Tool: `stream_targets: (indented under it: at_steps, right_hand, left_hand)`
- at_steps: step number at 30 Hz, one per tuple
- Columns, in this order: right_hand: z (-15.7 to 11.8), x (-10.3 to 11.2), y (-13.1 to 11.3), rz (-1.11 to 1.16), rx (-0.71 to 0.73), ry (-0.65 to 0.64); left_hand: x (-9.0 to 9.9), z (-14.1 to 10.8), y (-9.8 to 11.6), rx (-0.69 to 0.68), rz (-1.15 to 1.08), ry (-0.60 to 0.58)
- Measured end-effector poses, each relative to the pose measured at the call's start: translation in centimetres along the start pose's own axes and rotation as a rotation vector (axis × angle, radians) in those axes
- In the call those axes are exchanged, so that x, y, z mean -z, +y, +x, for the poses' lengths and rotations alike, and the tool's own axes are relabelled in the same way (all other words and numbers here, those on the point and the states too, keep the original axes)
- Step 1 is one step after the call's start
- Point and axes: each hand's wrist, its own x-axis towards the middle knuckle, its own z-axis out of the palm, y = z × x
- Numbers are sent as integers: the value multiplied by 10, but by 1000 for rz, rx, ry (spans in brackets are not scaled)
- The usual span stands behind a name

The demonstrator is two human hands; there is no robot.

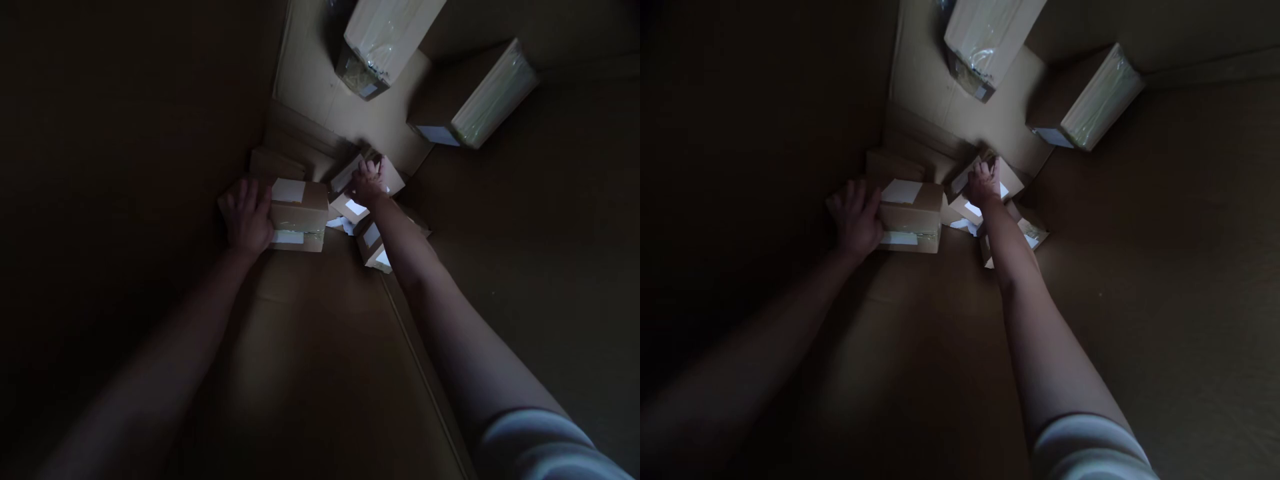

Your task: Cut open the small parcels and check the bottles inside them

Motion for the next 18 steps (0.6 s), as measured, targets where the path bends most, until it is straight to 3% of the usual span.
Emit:
stream_targets:
  at_steps: [5, 9, 15, 18]
  right_hand:
    - [-2, 9, 16, -15, -111, 60]
    - [10, 13, 38, 21, -269, -1]
    - [18, 19, 57, 126, -206, -65]
    - [9, 29, 63, 21, -269, -149]
  left_hand:
    - [-2, -2, -2, -13, -7, 3]
    - [-7, 0, -5, 6, -72, 14]
    - [-9, 2, -5, 15, -78, 16]
    - [-10, 2, -6, 2, -88, 30]
